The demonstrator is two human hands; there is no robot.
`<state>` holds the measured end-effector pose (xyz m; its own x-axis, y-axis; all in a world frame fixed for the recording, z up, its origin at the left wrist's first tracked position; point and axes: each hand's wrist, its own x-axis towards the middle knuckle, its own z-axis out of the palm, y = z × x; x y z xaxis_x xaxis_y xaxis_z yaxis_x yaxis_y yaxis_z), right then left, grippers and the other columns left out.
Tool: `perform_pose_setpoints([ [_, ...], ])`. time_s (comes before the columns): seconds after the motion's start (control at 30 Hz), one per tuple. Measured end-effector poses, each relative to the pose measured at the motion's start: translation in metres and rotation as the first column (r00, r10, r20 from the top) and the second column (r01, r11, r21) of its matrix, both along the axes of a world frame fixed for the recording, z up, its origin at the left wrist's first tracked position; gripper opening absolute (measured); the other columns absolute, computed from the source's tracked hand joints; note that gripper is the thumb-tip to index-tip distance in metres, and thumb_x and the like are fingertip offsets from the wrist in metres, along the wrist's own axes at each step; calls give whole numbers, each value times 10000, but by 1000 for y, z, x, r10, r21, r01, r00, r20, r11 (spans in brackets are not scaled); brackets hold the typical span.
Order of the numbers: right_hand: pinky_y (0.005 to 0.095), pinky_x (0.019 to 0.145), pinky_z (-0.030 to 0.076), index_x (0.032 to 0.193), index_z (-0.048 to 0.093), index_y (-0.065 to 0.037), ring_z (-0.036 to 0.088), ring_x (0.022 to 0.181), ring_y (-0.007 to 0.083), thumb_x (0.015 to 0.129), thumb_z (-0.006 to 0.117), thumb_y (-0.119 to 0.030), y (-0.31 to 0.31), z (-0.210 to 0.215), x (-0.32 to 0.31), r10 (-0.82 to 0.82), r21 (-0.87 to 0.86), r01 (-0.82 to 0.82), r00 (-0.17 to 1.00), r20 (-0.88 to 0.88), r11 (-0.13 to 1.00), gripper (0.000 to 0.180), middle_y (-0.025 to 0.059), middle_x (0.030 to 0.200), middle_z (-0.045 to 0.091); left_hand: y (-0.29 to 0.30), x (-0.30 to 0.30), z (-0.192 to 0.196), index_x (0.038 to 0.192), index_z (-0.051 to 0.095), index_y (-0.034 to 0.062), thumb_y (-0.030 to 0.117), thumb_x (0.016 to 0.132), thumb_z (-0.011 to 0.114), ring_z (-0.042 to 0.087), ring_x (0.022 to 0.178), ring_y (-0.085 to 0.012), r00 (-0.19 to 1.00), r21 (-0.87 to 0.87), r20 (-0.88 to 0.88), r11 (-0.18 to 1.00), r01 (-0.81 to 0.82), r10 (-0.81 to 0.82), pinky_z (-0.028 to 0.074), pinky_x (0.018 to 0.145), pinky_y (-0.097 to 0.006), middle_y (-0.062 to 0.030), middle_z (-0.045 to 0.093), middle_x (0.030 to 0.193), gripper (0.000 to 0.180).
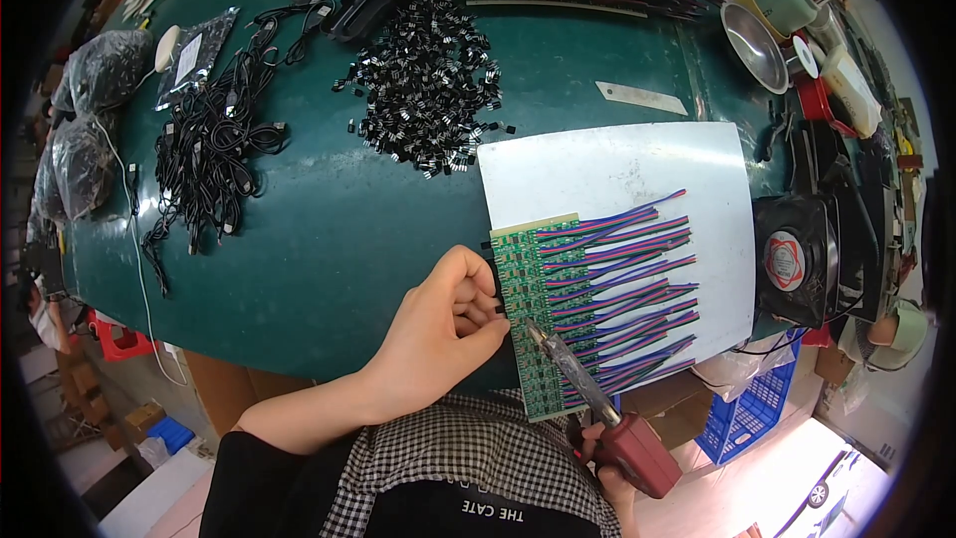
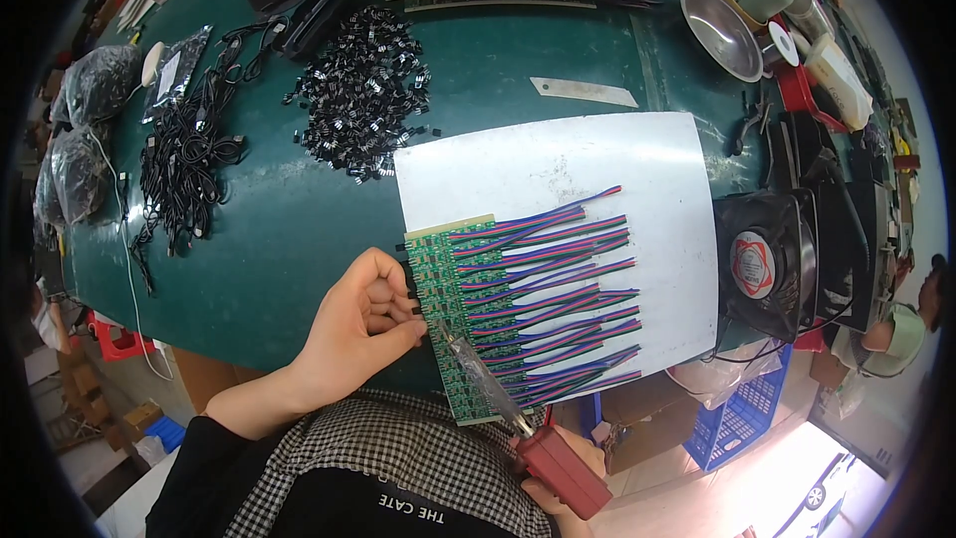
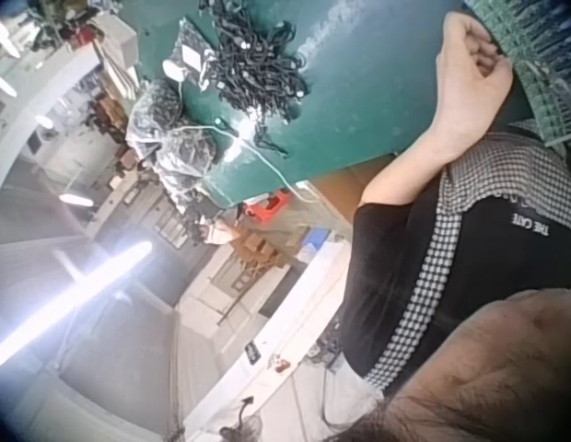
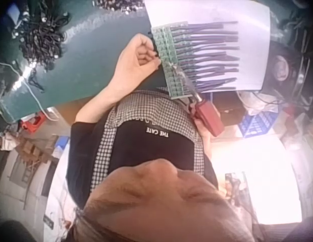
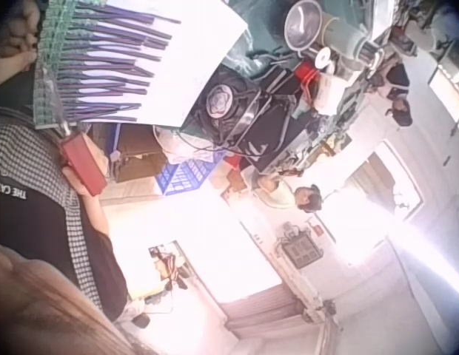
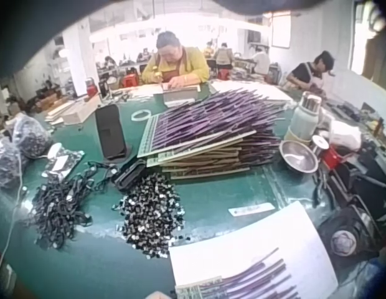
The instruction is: The person attaches electronic components onto circuit boards by picking them up from the table, positioning them on the boards by hand, and soldering them using a soldering gun.
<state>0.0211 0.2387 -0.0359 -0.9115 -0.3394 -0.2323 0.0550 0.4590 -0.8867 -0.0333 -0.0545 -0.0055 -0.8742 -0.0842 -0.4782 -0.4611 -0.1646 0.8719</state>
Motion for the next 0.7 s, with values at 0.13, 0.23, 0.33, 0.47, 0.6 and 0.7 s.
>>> perform_pose_setpoints([
  [0.13, 301, 543, 480, 851, 717, -107, 600, 584, 222, 730, 578, -600, 2, -1, 0, 19, 10, -19, 1000, -5, 1000, 527, 22, 715, 633, -2, 1, -1, 938, 375, 39, -49, 814, 572, 556, 743, -86, 1000, -5, -21, 1000, 16, -16, 462, 633, -225, -50, 553, 825, 248],
  [0.23, 305, 565, 490, 930, 684, -41, 619, 610, 223, 740, 619, -562, 9, -7, 4, 42, -43, -43, 999, -23, 998, 558, 36, 742, 649, -1, 4, -3, 943, 404, 26, -25, 825, 574, 562, 714, -87, 998, -11, -45, 999, -38, 37, 456, 602, -223, -52, 563, 823, 213],
  [0.33, 311, 598, 503, 1026, 617, 36, 642, 655, 236, 716, 690, -511, 22, -20, 14, -35, -186, 35, 999, 1, 982, 633, 76, 787, 662, -6, 10, -6, 923, 478, -3, 25, 844, 577, 553, 673, -73, 999, -38, 37, 999, 38, -37, 443, 563, -218, -53, 577, 780, 130],
  [0.47, 320, 633, 515, 1080, 561, 78, 656, 693, 257, 672, 749, -473, 31, -27, 13, 21, -185, -24, 1000, -18, 983, 711, 119, 823, 664, -6, 11, -9, 863, 540, -30, 73, 862, 570, 528, 612, -56, 990, -62, 67, 990, 127, -122, 426, 531, -213, -47, 588, 712, 107],
  [0.6, 321, 651, 520, 1062, 576, 71, 656, 691, 267, 642, 770, -465, 30, -27, 11, 43, -181, -46, 999, -20, 982, 708, 136, 832, 661, -7, 11, -14, 805, 561, -41, 99, 873, 558, 494, 578, -36, 991, 22, 76, 993, 113, -114, 406, 517, -201, -32, 590, 661, 156],
  [0.7, 321, 655, 521, 1058, 581, 67, 655, 689, 265, 642, 771, -456, 24, -24, 6, 54, -179, -64, 997, -59, 982, 694, 131, 828, 662, -4, 11, -16, 783, 557, -42, 100, 873, 556, 486, 572, -30, 993, 21, 52, 994, 109, -109, 396, 510, -196, -27, 588, 651, 168],
])
